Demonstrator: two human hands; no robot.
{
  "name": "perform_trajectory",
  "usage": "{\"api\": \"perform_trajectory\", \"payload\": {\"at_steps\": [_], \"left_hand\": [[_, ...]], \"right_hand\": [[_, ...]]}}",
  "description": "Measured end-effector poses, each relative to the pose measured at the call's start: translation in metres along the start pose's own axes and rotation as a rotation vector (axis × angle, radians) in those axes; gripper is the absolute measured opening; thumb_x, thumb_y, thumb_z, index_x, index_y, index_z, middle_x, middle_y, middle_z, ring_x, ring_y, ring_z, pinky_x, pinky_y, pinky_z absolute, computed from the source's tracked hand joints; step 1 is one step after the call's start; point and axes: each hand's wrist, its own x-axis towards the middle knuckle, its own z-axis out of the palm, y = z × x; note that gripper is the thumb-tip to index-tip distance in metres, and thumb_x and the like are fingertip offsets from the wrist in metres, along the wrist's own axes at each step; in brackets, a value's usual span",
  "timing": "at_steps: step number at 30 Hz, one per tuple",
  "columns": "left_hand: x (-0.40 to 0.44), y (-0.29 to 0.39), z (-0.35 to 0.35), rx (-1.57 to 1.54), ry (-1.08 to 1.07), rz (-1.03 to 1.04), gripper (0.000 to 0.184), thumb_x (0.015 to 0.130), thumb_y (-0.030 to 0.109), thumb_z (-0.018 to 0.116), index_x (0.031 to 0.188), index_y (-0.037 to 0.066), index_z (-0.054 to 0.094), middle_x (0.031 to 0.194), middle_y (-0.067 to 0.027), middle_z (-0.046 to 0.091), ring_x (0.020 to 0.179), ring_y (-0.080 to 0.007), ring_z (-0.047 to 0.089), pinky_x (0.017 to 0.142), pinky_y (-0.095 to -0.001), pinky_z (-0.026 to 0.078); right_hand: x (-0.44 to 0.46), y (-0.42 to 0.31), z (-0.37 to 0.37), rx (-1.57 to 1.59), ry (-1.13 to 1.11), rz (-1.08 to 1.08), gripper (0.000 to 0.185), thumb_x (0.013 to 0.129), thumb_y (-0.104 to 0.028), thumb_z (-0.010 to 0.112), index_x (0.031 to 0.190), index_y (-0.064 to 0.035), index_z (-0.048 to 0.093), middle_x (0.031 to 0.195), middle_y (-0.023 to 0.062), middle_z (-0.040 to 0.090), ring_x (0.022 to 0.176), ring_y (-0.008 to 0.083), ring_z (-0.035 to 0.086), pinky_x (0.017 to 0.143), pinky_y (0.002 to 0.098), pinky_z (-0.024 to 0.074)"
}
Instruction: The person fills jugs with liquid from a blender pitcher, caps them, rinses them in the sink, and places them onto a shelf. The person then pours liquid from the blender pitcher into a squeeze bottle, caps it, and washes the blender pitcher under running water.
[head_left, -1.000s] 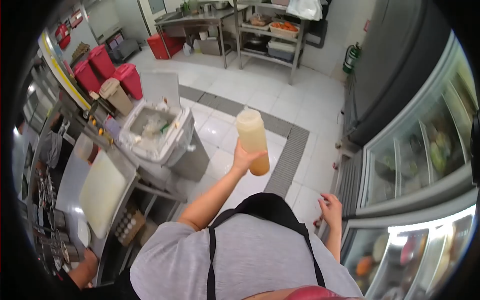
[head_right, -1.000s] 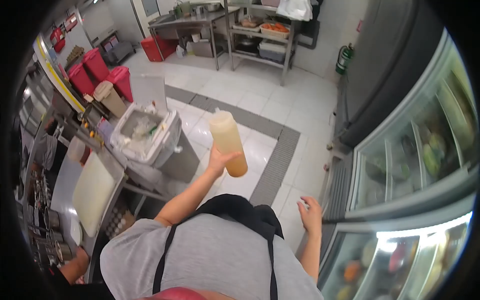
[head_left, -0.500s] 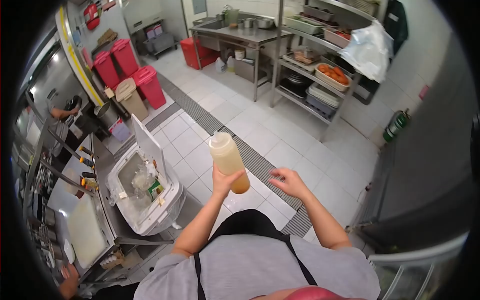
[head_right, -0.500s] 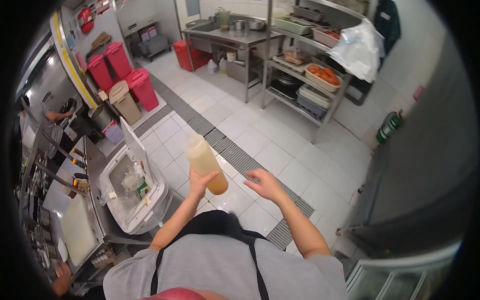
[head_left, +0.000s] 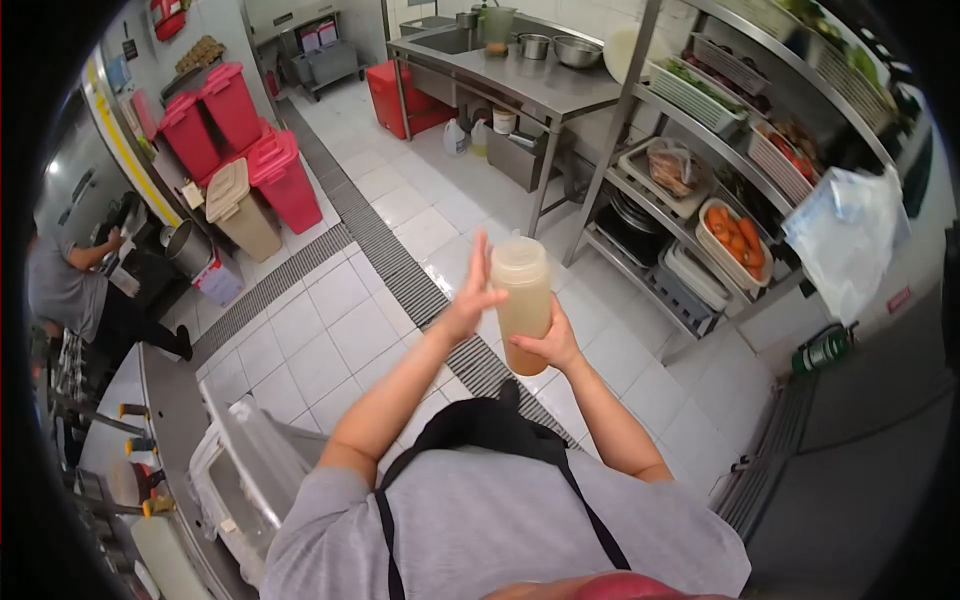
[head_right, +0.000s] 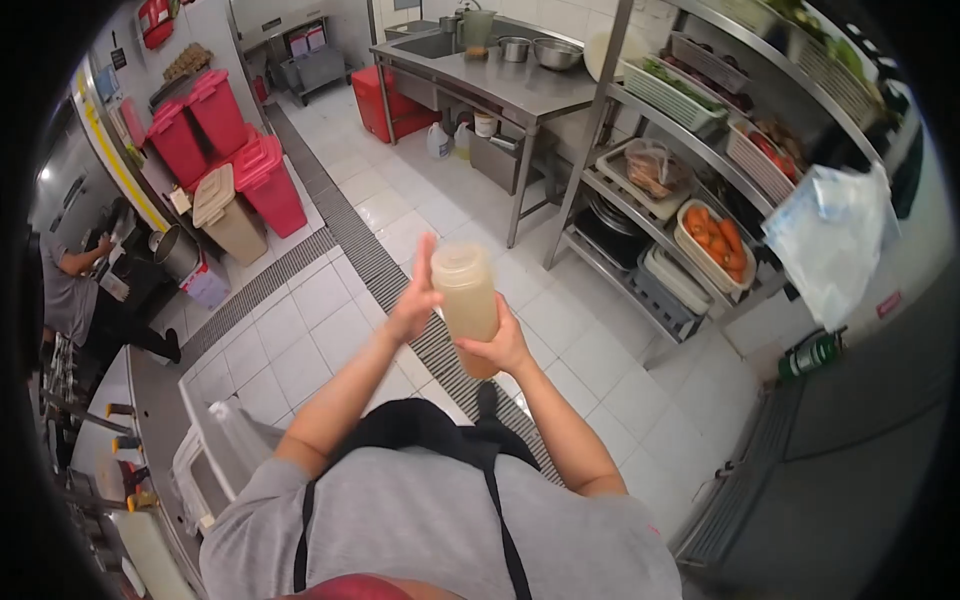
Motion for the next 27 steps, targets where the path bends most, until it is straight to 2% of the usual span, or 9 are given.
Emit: {"api": "perform_trajectory", "payload": {"at_steps": [2,4,5,7,11,15,17,21,27], "left_hand": [[0.064,0.011,-0.039,-0.076,-0.023,0.073,0.097,0.069,0.026,0.062,0.135,0.007,-0.007,0.141,-0.0148,0.000,0.131,-0.0238,0.005,0.104,-0.0344,0.009],[0.122,0.028,-0.083,-0.013,-0.467,-0.104,0.089,0.070,0.022,0.061,0.136,0.008,0.004,0.140,-0.0166,0.012,0.129,-0.0236,0.016,0.103,-0.0358,0.015],[0.145,0.023,-0.107,0.010,-0.454,-0.100,0.089,0.070,0.022,0.061,0.136,0.008,0.004,0.140,-0.0166,0.012,0.129,-0.0236,0.016,0.103,-0.0358,0.015],[0.180,0.015,-0.154,0.110,-0.165,-0.181,0.087,0.065,0.013,0.067,0.135,0.007,0.016,0.132,-0.0134,0.033,0.120,-0.0231,0.035,0.099,-0.0356,0.027],[0.233,0.015,-0.241,0.086,0.251,-0.143,0.093,0.054,-0.001,0.076,0.131,0.004,0.025,0.108,-0.0084,0.051,0.099,-0.0180,0.051,0.084,-0.0278,0.041],[0.303,-0.001,-0.337,0.368,0.276,-0.159,0.089,0.055,0.008,0.077,0.129,0.002,0.028,0.099,-0.0086,0.052,0.092,-0.0185,0.051,0.083,-0.0280,0.041],[0.349,-0.010,-0.384,0.949,0.135,-0.127,0.088,0.057,0.019,0.077,0.129,0.003,0.028,0.095,-0.0099,0.051,0.087,-0.0200,0.050,0.082,-0.0292,0.040],[0.466,-0.051,-0.452,0.837,0.176,-0.167,0.085,0.061,0.028,0.074,0.129,0.006,0.029,0.104,-0.0139,0.049,0.097,-0.0229,0.049,0.087,-0.0311,0.038],[0.614,-0.064,-0.492,0.550,0.023,0.056,0.079,0.069,0.018,0.068,0.131,0.002,0.022,0.123,-0.0138,0.042,0.115,-0.0218,0.040,0.095,-0.0321,0.032]], "right_hand": [[0.057,0.028,-0.009,0.050,-0.226,0.028,0.080,0.058,-0.019,0.076,0.123,-0.0027,0.033,0.111,0.0108,0.049,0.102,0.0170,0.048,0.087,0.0319,0.0389],[0.117,0.057,-0.007,0.153,-0.291,0.024,0.079,0.059,-0.020,0.076,0.123,-0.0029,0.033,0.111,0.0102,0.049,0.102,0.0172,0.048,0.087,0.0319,0.0384],[0.156,0.070,0.000,0.270,-0.337,0.011,0.078,0.059,-0.020,0.075,0.123,-0.0030,0.033,0.111,0.0096,0.049,0.102,0.0175,0.047,0.088,0.0319,0.0378],[0.231,0.088,0.016,0.286,-0.378,-0.005,0.078,0.059,-0.020,0.075,0.123,-0.0034,0.033,0.111,0.0095,0.049,0.102,0.0179,0.047,0.088,0.0319,0.0377],[0.344,0.129,0.049,0.208,-0.498,0.052,0.077,0.058,-0.021,0.075,0.121,-0.0046,0.035,0.110,0.0093,0.049,0.103,0.0183,0.046,0.087,0.0321,0.0377],[0.453,0.169,0.084,0.175,-0.530,0.017,0.074,0.057,-0.020,0.076,0.118,-0.0055,0.036,0.106,0.0095,0.051,0.100,0.0179,0.049,0.085,0.0320,0.0399],[0.504,0.184,0.101,0.068,-0.476,-0.013,0.074,0.056,-0.021,0.077,0.117,-0.0054,0.037,0.102,0.0102,0.053,0.095,0.0181,0.052,0.081,0.0322,0.0428],[0.620,0.223,0.115,-0.034,-0.195,-0.036,0.072,0.057,-0.021,0.077,0.115,-0.0045,0.037,0.102,0.0112,0.053,0.093,0.0183,0.054,0.078,0.0323,0.0447],[0.796,0.243,0.060,0.090,0.283,-0.165,0.065,0.060,-0.018,0.076,0.112,-0.0040,0.038,0.106,0.0104,0.052,0.094,0.0191,0.053,0.078,0.0322,0.0450]]}}
